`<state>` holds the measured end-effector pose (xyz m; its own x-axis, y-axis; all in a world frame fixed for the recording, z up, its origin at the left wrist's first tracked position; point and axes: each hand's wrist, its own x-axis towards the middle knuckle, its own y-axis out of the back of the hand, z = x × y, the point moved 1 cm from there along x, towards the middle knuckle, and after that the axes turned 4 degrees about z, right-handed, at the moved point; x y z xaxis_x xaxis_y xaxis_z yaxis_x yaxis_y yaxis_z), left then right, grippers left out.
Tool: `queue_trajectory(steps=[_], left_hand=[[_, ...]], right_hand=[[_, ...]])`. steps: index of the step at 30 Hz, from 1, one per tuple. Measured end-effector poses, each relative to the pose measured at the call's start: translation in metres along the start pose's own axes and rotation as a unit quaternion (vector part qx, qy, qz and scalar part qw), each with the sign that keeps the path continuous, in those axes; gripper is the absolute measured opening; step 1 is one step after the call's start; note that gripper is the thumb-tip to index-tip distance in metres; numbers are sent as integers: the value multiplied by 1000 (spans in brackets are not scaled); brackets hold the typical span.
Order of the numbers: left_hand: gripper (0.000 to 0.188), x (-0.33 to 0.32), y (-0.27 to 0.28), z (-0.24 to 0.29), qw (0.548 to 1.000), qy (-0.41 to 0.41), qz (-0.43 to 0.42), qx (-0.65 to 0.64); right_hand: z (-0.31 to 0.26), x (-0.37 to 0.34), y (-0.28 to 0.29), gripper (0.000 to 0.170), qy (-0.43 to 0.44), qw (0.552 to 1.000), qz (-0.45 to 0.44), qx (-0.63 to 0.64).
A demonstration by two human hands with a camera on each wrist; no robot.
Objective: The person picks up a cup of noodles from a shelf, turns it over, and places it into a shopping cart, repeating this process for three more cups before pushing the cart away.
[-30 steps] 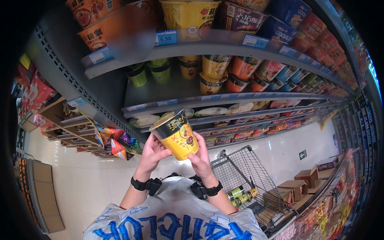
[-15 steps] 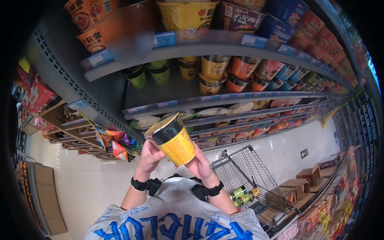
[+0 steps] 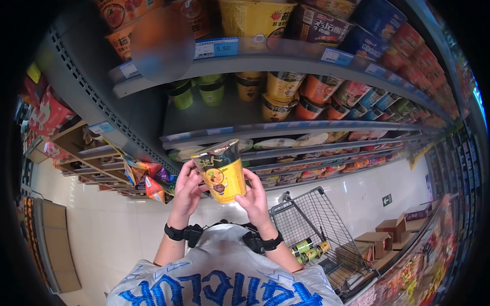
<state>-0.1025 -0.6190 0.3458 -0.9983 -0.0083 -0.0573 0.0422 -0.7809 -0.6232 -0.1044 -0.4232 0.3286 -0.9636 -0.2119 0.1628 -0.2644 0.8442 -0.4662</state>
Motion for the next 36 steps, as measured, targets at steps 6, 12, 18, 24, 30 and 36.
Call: queue_trajectory(steps=[6,12,18,24,30,36], left_hand=[[69,0,11,-15,999,1,-41,8],[67,1,15,-8,996,-15,1,85],[77,-5,15,2,994,-50,-38,89],[89,-5,23,1,991,-57,-73,99],[94,-2,18,3,985,-100,-66,124],[82,-1,24,9,984,-55,-12,169]], right_hand=[[11,3,6,71,-18,999,-29,23],[12,11,0,55,114,982,-16,-149],[22,12,0,52,116,975,15,-191],[26,9,4,42,70,987,39,-140],[24,11,3,36,83,986,14,-147],[16,14,0,40,105,977,-34,-181]])
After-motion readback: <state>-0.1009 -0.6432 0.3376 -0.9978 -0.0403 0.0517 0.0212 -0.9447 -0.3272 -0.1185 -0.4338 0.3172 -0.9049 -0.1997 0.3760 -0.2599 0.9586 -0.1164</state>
